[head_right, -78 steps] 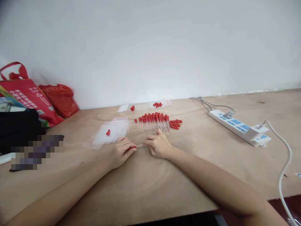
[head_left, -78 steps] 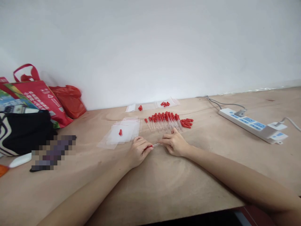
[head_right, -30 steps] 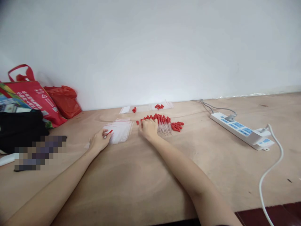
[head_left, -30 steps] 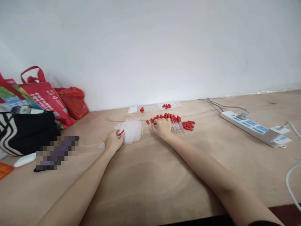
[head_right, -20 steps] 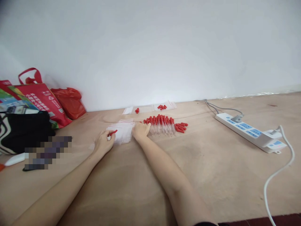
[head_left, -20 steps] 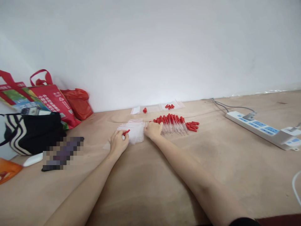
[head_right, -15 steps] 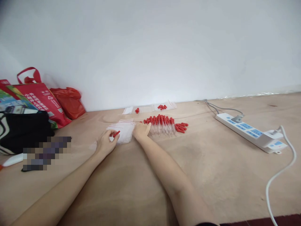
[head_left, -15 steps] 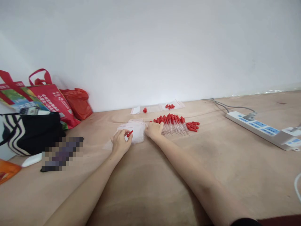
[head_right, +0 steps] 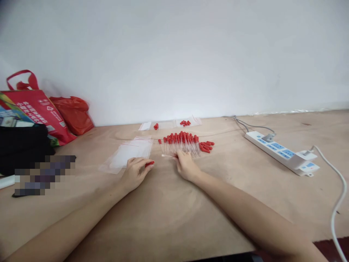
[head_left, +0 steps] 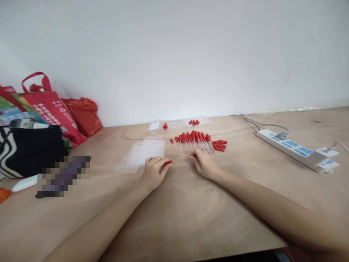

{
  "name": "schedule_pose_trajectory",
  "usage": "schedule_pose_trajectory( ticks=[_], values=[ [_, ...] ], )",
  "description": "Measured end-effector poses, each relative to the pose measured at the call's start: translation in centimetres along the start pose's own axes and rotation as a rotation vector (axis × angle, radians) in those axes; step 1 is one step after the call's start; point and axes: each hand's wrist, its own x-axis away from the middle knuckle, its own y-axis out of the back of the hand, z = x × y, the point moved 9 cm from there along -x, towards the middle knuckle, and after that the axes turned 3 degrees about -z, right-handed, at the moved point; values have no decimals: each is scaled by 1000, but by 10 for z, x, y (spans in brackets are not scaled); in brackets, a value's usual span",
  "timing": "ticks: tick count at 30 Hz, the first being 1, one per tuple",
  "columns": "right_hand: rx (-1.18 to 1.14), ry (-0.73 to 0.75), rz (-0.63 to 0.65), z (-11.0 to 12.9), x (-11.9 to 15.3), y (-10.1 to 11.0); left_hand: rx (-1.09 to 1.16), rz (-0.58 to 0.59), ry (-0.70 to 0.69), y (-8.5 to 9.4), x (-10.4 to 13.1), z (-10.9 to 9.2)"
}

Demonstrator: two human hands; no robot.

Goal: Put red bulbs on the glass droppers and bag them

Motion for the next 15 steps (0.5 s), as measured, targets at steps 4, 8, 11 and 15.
schedule_pose_trajectory(
  ticks=[4,8,11,15],
  values=[
    [-118,140,-40,6,21,20,59,-7,-70,-3,2,-17],
    [-108,177,20,18,21,13,63,-25,-100,-3,3,-24],
    [-111,175,57,23,18,6,69,-35,-110,-2,3,-26],
    [-129,178,86,25,19,2,96,-27,-110,-3,3,-26]
  ],
)
